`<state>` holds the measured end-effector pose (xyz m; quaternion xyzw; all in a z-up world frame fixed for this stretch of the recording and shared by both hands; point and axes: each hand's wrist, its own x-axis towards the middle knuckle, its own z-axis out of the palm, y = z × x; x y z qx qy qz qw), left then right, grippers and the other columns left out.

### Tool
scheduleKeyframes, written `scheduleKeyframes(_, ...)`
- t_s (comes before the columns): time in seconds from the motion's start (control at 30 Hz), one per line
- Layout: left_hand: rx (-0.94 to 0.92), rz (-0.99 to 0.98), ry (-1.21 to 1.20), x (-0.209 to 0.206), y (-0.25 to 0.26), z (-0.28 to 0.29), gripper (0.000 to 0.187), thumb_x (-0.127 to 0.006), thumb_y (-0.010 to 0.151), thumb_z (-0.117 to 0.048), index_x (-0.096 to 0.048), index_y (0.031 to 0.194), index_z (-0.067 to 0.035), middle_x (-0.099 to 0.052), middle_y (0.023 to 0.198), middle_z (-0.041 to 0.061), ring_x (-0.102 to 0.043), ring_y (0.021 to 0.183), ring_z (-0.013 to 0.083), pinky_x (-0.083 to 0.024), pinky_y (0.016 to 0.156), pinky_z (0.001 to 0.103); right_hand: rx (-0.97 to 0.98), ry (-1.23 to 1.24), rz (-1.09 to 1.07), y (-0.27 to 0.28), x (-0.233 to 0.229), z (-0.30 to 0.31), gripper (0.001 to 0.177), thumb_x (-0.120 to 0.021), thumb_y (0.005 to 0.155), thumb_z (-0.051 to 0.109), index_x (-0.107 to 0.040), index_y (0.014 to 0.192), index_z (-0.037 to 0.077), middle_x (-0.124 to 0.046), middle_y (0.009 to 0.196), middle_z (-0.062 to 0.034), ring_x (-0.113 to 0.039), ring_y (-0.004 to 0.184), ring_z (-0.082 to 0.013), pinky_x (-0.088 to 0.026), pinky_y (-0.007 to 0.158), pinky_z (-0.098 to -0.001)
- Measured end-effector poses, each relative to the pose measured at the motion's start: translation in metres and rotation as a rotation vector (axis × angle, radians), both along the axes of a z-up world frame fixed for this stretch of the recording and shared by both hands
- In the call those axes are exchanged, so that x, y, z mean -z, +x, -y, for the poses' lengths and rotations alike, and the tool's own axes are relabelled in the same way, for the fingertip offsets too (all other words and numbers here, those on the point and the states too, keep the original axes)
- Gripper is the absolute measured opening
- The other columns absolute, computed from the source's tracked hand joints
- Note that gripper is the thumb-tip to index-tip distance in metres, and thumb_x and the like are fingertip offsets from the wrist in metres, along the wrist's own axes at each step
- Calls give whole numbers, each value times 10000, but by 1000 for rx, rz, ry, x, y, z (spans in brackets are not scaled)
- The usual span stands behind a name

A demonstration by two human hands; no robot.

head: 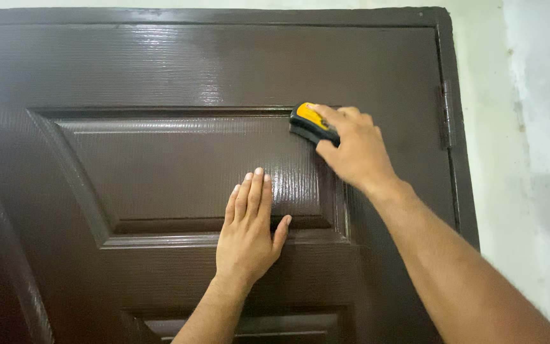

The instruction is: The person sands different sections and panels of a wooden door using a hand sander.

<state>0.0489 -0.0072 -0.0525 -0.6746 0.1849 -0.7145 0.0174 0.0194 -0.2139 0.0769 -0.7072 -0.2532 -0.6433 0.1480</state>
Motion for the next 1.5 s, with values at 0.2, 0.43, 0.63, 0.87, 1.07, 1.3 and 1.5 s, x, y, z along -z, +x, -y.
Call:
scheduleKeyframes(0.2, 2, 19, -7, 2, -1, -1, 746, -503, 1001, -456, -322, 1544, 23, -316, 1610, 198, -259, 1519, 311, -180, 1256, 458, -72, -271, 31, -5, -11, -2, 600, -782, 839, 231, -620, 1416, 264, -644, 1340, -49, -535, 1282, -266, -264, 1127, -502)
scheduleKeyframes(0.43, 1, -6, -7, 1, -1, -1, 750, -507, 978, -453, -331, 1526, 27, -317, 1591, 206, -267, 1501, 321, -182, 1245, 464, 54, -100, -51, -6, -13, -14, 555, -751, 889, 259, -598, 1420, 301, -592, 1394, -39, -483, 1284, -257, -257, 1093, -480)
scheduleKeyframes(0.63, -16, 6, -9, 2, 1, -2, 737, -492, 998, -462, -326, 1538, 11, -310, 1604, 194, -245, 1511, 303, -181, 1247, 463, 39, -130, -62, -7, -9, -16, 550, -720, 904, 263, -583, 1434, 319, -604, 1370, -13, -483, 1256, -210, -258, 1098, -442)
scheduleKeyframes(0.87, -9, 3, -14, 5, 1, -2, 685, -484, 977, -327, -320, 1544, 20, -317, 1598, 188, -252, 1514, 302, -156, 1259, 475, -25, -312, 14, -12, 35, -8, 635, -788, 826, 213, -575, 1421, 270, -645, 1216, -54, -550, 1169, -260, -309, 1063, -459)
scheduleKeyframes(1.07, 53, 11, -92, 7, -2, -5, 680, -510, 899, -187, -330, 1517, 33, -361, 1555, 192, -283, 1506, 322, -144, 1268, 510, -73, -359, 47, -11, 66, 2, 657, -793, 798, 237, -562, 1413, 239, -658, 1231, -42, -556, 1193, -275, -352, 1022, -447)
scheduleKeyframes(1.3, 181, 22, -98, 9, -3, -8, 735, -525, 807, -44, -337, 1514, 27, -392, 1517, 192, -304, 1498, 336, -167, 1271, 520, -96, -542, -12, -9, 94, 9, 681, -792, 837, 308, -523, 1458, 240, -624, 1293, -81, -555, 1227, -286, -358, 1054, -480)
scheduleKeyframes(1.5, 217, 39, -88, 9, -1, -11, 707, -519, 793, 12, -382, 1486, 25, -434, 1491, 194, -334, 1488, 343, -190, 1266, 527, -125, -591, 37, -6, 104, 17, 594, -769, 856, 254, -582, 1420, 261, -626, 1330, -88, -568, 1255, -291, -406, 1063, -471)
